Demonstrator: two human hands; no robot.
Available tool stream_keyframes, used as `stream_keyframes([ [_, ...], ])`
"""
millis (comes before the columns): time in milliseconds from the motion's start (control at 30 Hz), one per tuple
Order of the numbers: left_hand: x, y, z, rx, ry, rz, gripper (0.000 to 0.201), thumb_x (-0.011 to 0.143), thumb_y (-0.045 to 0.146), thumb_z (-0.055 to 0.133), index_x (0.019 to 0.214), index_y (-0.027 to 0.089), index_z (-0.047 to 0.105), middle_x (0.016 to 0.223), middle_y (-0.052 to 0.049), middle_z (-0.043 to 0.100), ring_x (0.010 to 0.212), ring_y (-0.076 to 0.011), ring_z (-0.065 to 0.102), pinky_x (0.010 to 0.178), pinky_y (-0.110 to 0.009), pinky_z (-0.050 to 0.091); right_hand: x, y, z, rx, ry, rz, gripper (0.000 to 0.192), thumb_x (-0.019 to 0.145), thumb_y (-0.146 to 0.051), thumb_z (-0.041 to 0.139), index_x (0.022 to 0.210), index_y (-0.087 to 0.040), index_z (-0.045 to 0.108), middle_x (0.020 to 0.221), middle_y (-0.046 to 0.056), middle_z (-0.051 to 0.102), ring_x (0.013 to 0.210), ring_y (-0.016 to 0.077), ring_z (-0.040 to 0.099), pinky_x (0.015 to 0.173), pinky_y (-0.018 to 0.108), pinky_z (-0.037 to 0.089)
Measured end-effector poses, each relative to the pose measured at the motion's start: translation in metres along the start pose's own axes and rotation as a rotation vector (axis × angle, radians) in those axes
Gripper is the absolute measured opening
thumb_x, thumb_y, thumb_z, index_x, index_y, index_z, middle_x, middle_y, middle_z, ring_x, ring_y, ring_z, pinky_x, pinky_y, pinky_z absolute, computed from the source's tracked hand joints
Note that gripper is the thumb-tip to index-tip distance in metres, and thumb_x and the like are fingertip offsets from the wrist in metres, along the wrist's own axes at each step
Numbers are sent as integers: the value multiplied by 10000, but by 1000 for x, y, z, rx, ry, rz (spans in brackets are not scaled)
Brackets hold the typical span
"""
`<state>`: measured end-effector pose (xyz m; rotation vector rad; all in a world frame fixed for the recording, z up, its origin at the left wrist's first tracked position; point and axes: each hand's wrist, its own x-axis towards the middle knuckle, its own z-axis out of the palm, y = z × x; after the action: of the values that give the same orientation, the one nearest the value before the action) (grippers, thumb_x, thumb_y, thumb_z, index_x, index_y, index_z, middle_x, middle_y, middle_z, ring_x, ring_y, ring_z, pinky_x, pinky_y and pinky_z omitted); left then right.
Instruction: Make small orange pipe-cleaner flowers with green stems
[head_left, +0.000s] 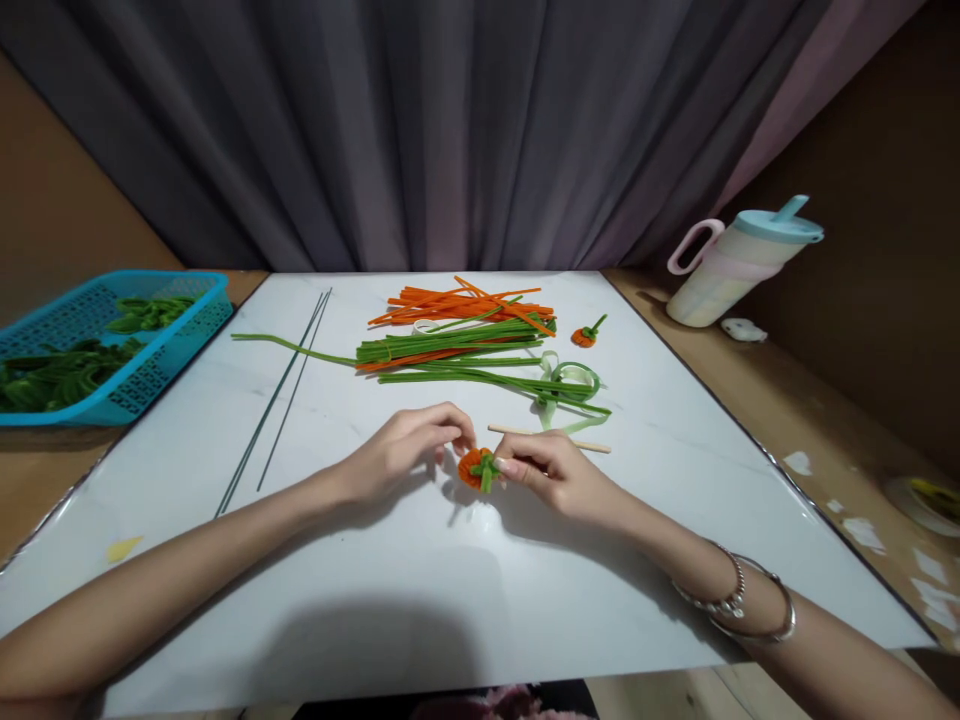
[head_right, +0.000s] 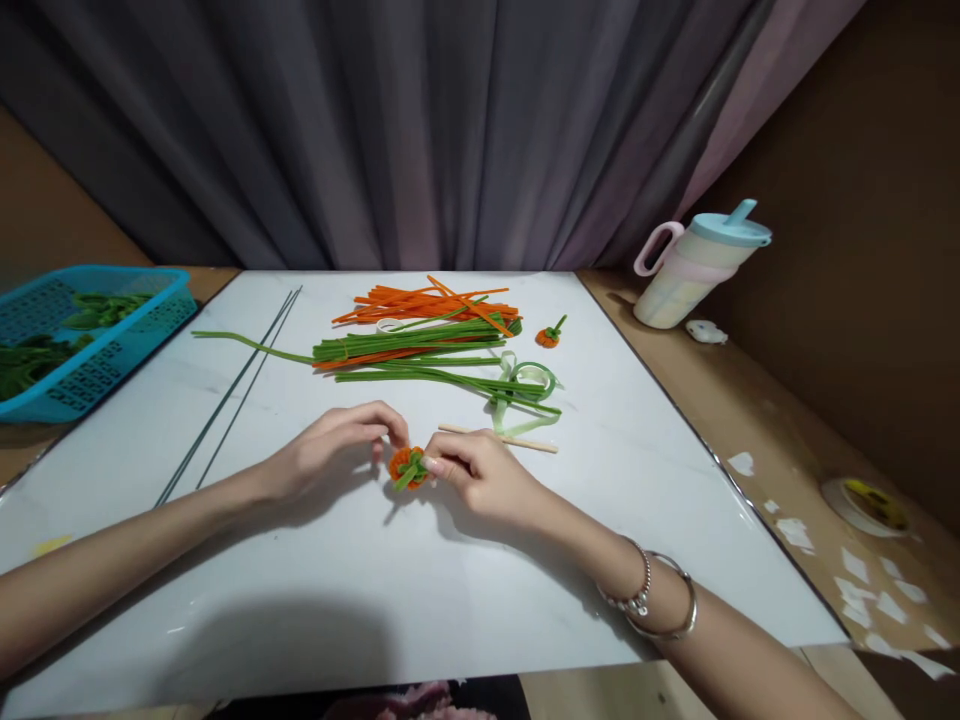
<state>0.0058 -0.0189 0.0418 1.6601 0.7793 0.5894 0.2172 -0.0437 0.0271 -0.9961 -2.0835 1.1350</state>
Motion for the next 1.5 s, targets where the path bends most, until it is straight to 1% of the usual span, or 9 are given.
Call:
stream_keyframes([
  [100, 1, 5, 0, 232, -101, -35, 300, 922, 334, 380, 708, 157, 493, 665, 20, 490, 618, -104, 444, 593, -231, 356, 1, 5, 2, -16, -137, 47, 264, 885, -288, 444, 678, -151, 536, 575, -30, 462, 526, 88, 387, 512, 203, 280],
  [233, -2, 5, 8, 480, -253, -70, 374, 958, 387, 289, 692, 174, 441, 591, 40, 424, 551, -98, 407, 553, -234, 303, 1, 9, 7, -9, -203, 62, 273, 879, -299, 431, 649, -160, 477, 567, -40, 393, 533, 88, 356, 511, 204, 264],
  [333, -5, 1, 11, 554, -297, -155, 404, 965, 417, 241, 707, 183, 446, 568, 39, 410, 514, -103, 397, 524, -243, 281, 2, 10, 9, -18, -230, 75, 253, 871, -278, 426, 646, -164, 454, 562, -43, 382, 532, 88, 345, 511, 205, 262],
  [500, -4, -5, 11, 538, -330, -215, 382, 958, 376, 246, 735, 176, 484, 613, 19, 464, 535, -110, 426, 529, -239, 305, 4, 12, 10, -17, -254, 117, 226, 856, -238, 436, 641, -167, 437, 544, -56, 352, 512, 79, 312, 504, 204, 253],
  [767, 2, -12, 13, 332, -423, -285, 326, 922, 358, 322, 814, 153, 552, 532, 39, 467, 454, -87, 389, 479, -208, 311, 6, 13, 8, -41, -277, 85, 192, 852, -202, 435, 673, -156, 485, 554, -46, 401, 518, 81, 340, 509, 207, 264],
  [1000, -1, -22, 18, 188, -283, -244, 279, 919, 372, 364, 727, 178, 427, 527, 64, 407, 441, -67, 332, 424, -181, 256, 5, 16, 7, -25, -192, 71, 226, 860, -242, 441, 652, -159, 475, 543, -51, 374, 519, 84, 337, 501, 208, 253],
  [1133, -4, -22, 19, 91, -210, -123, 317, 944, 393, 328, 706, 187, 367, 511, 79, 392, 424, -55, 321, 429, -171, 274, 5, 12, 7, 83, -70, 77, 216, 853, -251, 452, 674, -148, 516, 608, -21, 463, 567, 95, 402, 535, 212, 295],
  [1367, -7, -23, 20, 261, -153, 59, 256, 951, 298, 307, 756, 174, 418, 535, 68, 432, 446, -56, 343, 460, -178, 293, 3, 7, 9, 143, -5, 96, 211, 836, -240, 476, 658, -142, 534, 606, -18, 478, 551, 89, 402, 526, 211, 296],
  [1500, -5, -19, 20, 302, -113, 40, 259, 942, 305, 327, 753, 170, 441, 556, 61, 437, 475, -62, 361, 470, -183, 295, 1, 5, 7, 145, 27, 119, 214, 844, -249, 484, 669, -138, 540, 584, -27, 460, 521, 78, 375, 491, 202, 277],
])
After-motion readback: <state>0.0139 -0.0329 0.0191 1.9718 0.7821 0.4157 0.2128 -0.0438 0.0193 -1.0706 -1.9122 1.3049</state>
